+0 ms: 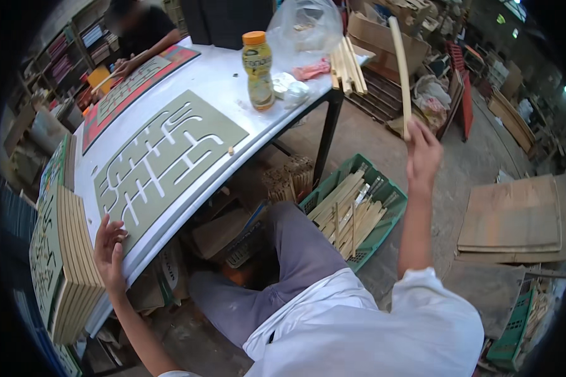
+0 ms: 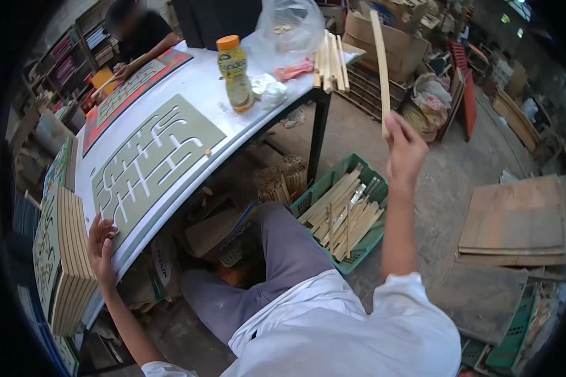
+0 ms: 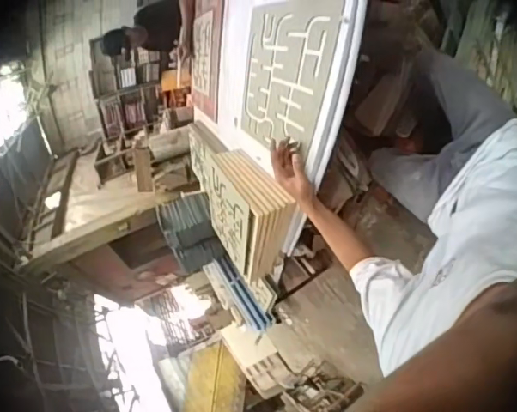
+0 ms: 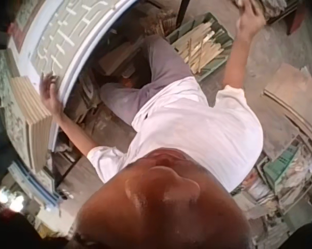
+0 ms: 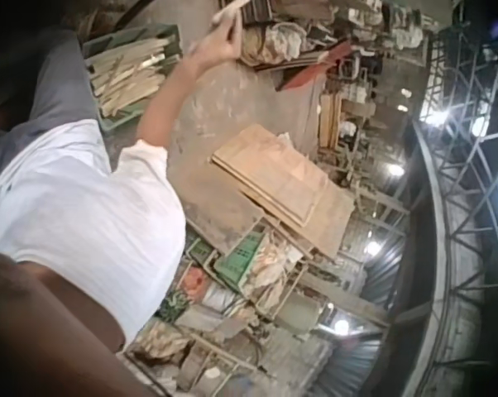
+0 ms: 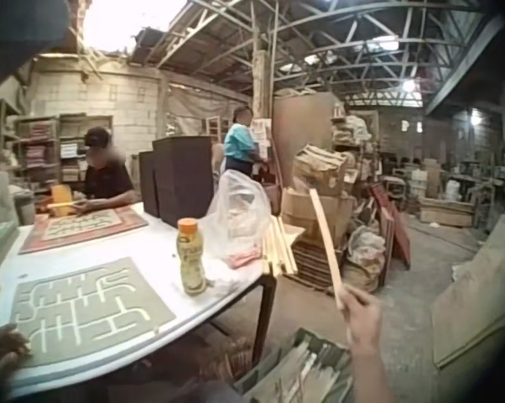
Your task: Manually assemble thin wood strips into a patterned wood board at a workshop station.
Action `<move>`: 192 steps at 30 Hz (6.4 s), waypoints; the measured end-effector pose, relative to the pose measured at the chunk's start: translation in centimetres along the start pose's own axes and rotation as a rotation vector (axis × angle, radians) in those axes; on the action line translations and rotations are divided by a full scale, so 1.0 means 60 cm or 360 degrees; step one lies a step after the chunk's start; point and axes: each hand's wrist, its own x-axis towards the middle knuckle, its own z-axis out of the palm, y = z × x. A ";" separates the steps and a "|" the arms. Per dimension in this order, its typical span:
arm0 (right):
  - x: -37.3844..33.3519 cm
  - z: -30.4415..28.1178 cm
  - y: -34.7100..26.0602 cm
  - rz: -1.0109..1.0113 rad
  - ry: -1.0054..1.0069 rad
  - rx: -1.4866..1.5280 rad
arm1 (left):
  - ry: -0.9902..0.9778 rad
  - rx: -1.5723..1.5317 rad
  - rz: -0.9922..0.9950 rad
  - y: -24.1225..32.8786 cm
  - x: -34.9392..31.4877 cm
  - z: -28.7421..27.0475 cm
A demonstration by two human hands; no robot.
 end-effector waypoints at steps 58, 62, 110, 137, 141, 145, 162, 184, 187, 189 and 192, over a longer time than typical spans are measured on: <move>-0.253 -0.412 0.653 0.1774 0.0370 -0.0496 | 0.0187 0.0141 -0.0498 -0.031 -0.025 -0.156; -0.171 -0.407 0.493 0.1766 0.0287 -0.0224 | 0.0061 0.0125 -0.0365 -0.053 -0.020 -0.136; -0.195 0.444 0.080 -0.0931 -0.2746 -0.0388 | 0.0207 0.0736 0.0223 -0.008 -0.002 0.015; -0.161 0.467 0.040 -0.1053 -0.2786 -0.0968 | 0.0068 0.0560 0.0128 -0.011 -0.001 0.006; -0.160 0.467 0.052 -0.1009 -0.2784 -0.0924 | 0.0057 0.0687 0.0188 -0.010 0.001 0.006; -0.163 0.473 0.046 -0.1036 -0.2808 -0.0922 | 0.0011 0.0720 0.0173 -0.009 0.002 0.007; -0.186 0.535 0.003 -0.0850 -0.3160 -0.1549 | 0.0303 0.0382 -0.0259 -0.027 0.008 -0.004; -0.163 0.524 0.017 -0.0750 -0.3171 -0.1447 | 0.0319 0.0559 -0.0192 -0.029 0.004 -0.006; -0.169 0.505 0.005 -0.1175 -0.3144 -0.1355 | 0.0202 0.0656 -0.0115 -0.023 0.003 -0.002; -0.170 0.496 0.010 -0.1154 -0.2998 -0.1173 | 0.0208 0.0599 -0.0051 -0.025 0.002 -0.003; -0.177 0.490 0.023 -0.1036 -0.2935 -0.0960 | 0.0252 0.0572 -0.0030 -0.025 -0.001 -0.007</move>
